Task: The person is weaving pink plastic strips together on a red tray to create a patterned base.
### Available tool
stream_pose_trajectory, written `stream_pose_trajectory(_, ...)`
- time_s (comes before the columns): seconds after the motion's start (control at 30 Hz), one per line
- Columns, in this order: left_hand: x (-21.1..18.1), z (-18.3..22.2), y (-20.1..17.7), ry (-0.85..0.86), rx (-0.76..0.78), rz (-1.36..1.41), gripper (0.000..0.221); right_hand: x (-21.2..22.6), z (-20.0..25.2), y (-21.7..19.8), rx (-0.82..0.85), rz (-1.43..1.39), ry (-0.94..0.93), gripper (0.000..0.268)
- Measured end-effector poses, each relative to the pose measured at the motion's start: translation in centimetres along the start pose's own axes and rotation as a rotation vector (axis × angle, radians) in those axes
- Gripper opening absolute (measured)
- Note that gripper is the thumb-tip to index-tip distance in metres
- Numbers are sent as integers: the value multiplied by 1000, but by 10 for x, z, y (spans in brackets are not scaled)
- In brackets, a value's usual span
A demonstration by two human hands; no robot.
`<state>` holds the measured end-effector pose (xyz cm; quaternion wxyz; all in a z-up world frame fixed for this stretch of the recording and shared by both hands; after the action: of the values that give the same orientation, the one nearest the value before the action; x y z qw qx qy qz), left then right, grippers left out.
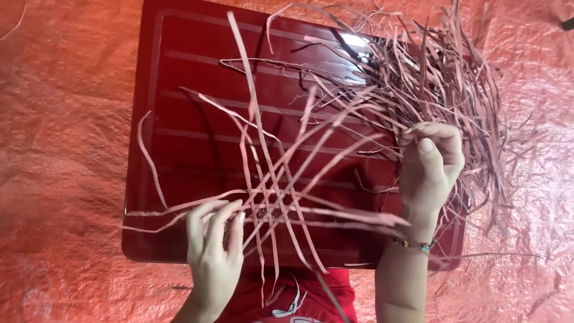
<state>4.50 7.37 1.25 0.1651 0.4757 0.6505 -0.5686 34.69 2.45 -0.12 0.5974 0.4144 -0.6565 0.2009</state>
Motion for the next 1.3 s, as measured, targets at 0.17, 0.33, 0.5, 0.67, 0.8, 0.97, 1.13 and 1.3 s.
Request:
stream_pose_trajectory(0.17, 32, 14, 32, -113, 103, -60, 24, 7, -5, -2, 141, -151, -29, 7)
stream_pose_trajectory(0.33, 20, 17, 48, 16, 156, -401, 39, 22, -5, -11, 246, -225, -74, 8)
stream_pose_trajectory(0.5, 4, 26, 44, 187, 34, -1117, 54, 42, 10, -2, 405, 25, -224, 5)
stream_pose_trajectory(0.67, -16, 15, 44, 379, 168, -753, 35, 33, 16, 16, 399, 88, -182, 7)
stream_pose_trajectory(0.8, -7, 14, 68, 454, 470, -539, 52, 29, 15, 43, 301, 156, -60, 15)
stream_pose_trajectory(0.97, 3, 9, 80, 570, 589, -541, 67, 13, 32, 101, 613, 522, -38, 10)
stream_pose_trajectory(1.13, 6, 5, 83, 594, 622, -495, 58, -17, 67, 151, 906, 886, -246, 33)
stream_pose_trajectory(1.3, 11, 11, 86, 581, 582, -519, 56, -35, 76, 156, 932, 1021, -312, 33)
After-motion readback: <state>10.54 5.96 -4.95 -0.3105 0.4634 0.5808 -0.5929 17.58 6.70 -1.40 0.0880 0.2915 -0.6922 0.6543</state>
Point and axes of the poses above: each hand's wrist, its own z-axis away from the middle knuckle, its own y-axis out of the palm, x = y × z, the point moved 10 cm from there along -z, towards the middle knuckle, and after that the axes turned 1 degree about y, right-handed, at the moved point
